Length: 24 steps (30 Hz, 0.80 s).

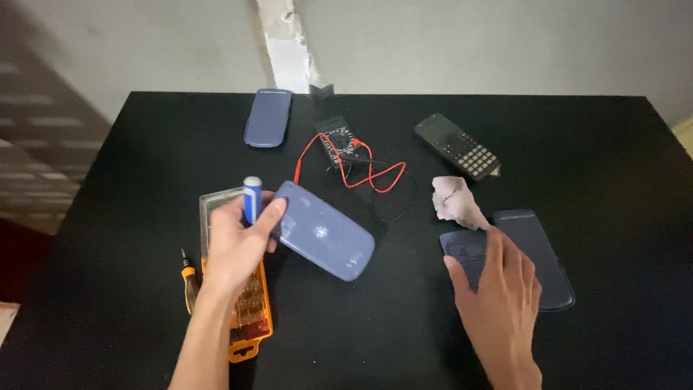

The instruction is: Using a small screwdriver to pry open and disassemble a blue phone case on a workbench.

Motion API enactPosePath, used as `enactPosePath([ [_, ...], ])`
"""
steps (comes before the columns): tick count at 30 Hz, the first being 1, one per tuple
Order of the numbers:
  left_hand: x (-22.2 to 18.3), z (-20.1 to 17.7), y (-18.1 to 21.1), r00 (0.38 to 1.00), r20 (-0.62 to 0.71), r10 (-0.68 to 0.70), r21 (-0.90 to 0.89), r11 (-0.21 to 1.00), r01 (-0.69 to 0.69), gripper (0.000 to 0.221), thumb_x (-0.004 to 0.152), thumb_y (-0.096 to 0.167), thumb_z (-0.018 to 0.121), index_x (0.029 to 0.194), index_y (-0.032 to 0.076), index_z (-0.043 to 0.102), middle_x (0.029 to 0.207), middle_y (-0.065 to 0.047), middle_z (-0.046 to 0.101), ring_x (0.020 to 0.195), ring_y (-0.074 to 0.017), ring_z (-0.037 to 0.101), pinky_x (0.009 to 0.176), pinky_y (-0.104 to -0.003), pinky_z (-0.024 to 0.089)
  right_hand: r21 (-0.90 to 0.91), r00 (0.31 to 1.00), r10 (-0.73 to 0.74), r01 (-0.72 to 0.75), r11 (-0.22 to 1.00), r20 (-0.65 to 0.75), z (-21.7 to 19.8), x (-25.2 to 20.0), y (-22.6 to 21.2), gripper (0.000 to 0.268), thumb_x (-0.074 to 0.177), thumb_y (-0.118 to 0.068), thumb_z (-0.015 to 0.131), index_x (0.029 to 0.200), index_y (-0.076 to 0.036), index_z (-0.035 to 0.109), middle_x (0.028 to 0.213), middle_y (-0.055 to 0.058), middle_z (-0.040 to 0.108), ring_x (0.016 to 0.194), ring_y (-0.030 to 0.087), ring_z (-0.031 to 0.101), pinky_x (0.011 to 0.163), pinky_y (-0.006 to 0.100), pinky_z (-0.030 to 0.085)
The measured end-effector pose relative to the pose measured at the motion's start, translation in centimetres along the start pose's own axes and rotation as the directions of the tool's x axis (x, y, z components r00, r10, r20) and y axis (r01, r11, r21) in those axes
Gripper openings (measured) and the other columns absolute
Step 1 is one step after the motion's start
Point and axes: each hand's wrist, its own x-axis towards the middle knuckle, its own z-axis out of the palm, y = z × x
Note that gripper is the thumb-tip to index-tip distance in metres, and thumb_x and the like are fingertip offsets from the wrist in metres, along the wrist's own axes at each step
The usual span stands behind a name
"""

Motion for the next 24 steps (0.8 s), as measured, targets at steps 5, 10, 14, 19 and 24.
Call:
enactPosePath([
  [5,0.6,1.4,-2.3,0.989,0.138,0.045,0.155,0.986,-0.066,0.017,0.097,0.023,0.070,0.090,0.011,0.063,0.061,-0.002,0.048,0.054,-0.0126,0.044,0.053,-0.031,0.037,0.265,0.875,-0.444,0.482,0.835,-0.192,1.7,0.5,-2.6,0.058,0.090,-0.031,0.074,0.140,-0.006,0.058,0.139,0.014,0.062,0.127,0.033,0.057,0.108,0.045,0.042],
  [10,0.5,2.9,-3.3,0.944,0.245,0.221,0.346,0.889,-0.298,0.042,0.096,0.029,0.073,0.068,0.016,0.044,0.063,0.004,0.043,0.063,-0.0109,0.037,0.059,-0.036,0.031,0.432,0.844,-0.412,0.248,0.867,0.342,1.3,-1.0,-7.8,0.110,0.074,-0.048,0.086,0.160,-0.015,0.024,0.158,0.005,0.044,0.133,0.022,0.061,0.105,0.043,0.046],
  [14,-0.1,3.1,-2.0,0.970,0.231,0.080,0.378,0.911,-0.165,0.038,0.099,0.031,0.069,0.071,0.013,0.050,0.065,0.000,0.052,0.061,-0.0145,0.045,0.059,-0.036,0.036,0.362,0.880,-0.378,0.266,0.894,0.289,3.5,-1.6,-8.2,0.134,0.066,-0.052,0.096,0.163,-0.012,0.011,0.145,0.002,0.048,0.134,0.024,0.050,0.099,0.048,0.048],
  [19,-1.0,2.9,0.0,0.952,0.273,-0.136,0.471,0.882,-0.009,0.030,0.103,0.030,0.062,0.082,0.012,0.052,0.060,-0.008,0.066,0.050,-0.0181,0.070,0.064,-0.034,0.054,0.401,0.890,-0.435,0.352,0.846,0.136,4.8,-0.7,-7.2,0.124,0.064,-0.036,0.094,0.159,-0.008,0.020,0.129,0.000,0.062,0.111,0.026,0.063,0.092,0.041,0.051],
  [24,-1.3,2.3,0.5,0.895,0.319,-0.313,0.641,0.767,0.040,0.025,0.104,0.033,0.060,0.091,0.012,0.061,0.086,-0.007,0.068,0.064,-0.0223,0.075,0.053,-0.030,0.057,0.355,0.766,-0.543,0.429,0.831,0.343,4.9,1.8,-5.5,0.128,0.065,-0.035,0.095,0.162,-0.013,0.015,0.142,0.001,0.059,0.125,0.028,0.057,0.105,0.041,0.041],
])
